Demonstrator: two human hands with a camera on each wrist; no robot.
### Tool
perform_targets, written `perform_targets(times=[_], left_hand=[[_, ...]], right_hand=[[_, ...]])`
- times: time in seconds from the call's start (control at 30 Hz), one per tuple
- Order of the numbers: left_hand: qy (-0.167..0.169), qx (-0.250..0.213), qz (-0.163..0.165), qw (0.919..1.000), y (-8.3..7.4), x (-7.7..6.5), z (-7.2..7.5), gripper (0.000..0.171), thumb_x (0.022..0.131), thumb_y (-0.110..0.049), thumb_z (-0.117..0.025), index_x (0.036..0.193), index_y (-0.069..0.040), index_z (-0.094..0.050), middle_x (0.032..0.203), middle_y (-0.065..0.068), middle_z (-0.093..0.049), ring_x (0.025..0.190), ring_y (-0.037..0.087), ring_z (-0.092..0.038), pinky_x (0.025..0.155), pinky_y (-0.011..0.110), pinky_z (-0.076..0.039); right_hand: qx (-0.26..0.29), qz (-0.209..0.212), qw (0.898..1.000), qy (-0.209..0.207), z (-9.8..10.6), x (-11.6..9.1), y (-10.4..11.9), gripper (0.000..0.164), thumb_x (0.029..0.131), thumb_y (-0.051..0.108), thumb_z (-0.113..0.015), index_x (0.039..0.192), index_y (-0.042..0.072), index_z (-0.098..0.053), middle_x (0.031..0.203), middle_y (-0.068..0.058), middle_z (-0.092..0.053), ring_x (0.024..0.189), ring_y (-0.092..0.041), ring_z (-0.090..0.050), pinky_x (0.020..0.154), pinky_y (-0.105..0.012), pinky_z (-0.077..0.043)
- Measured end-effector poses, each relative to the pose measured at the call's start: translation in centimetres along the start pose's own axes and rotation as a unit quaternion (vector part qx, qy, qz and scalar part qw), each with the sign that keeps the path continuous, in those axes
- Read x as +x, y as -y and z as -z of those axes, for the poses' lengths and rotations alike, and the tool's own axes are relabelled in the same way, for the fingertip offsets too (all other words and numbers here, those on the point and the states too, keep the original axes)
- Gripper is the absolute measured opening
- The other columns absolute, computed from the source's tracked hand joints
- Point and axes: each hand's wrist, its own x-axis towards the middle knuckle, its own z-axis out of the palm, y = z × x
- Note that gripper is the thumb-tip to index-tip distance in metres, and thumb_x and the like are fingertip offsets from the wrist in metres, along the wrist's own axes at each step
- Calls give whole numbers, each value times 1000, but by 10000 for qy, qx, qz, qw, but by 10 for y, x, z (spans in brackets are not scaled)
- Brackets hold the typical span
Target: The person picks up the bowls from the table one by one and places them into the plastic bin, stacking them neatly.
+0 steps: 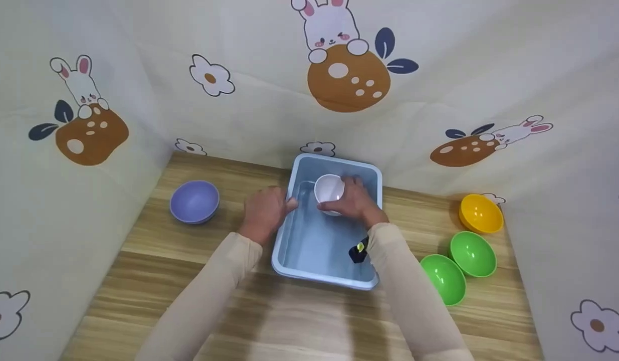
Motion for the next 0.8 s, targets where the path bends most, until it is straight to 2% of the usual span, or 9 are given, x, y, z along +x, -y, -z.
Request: perform_targets(times=[0.13,0.47,0.67,0.8], left_hand=[[63,-51,39,10000,0,-1,0,37,99,-40,-60,79,-9,-67,63,5,-55,58,20,-56,51,31,-38],[-58,-123,62,9999,4,-1,2,38,99,-40,-59,78,-10,-66,63,6,-56,59,21,-58,52,31,-40],[-93,2,95,9999,3,-2,0,39,99,-41,-58,77,-9,-67,63,6,-55,59,21,-57,52,31,-39],[-145,95,-4,9998,1,-1,-1,40,98,-41,-59,77,-8,-67,62,6,-53,58,21,-54,50,32,-38]], right_hand=[[96,-103,9999,16,0,0,0,115,73,59,-83,158,7,-24,150,-20,-36,131,-37,-47,114,-56,-41],[-6,-212,9998,-19,-5,1,6,114,73,55,-84,157,7,-24,147,-20,-37,129,-38,-46,113,-56,-41],[-124,-260,9996,60,-12,2,7,117,73,56,-85,158,7,-22,149,-21,-34,130,-39,-45,114,-56,-41],[-162,-329,9993,69,-13,2,7,114,73,54,-84,157,6,-23,147,-20,-35,130,-39,-46,113,-55,-42]])
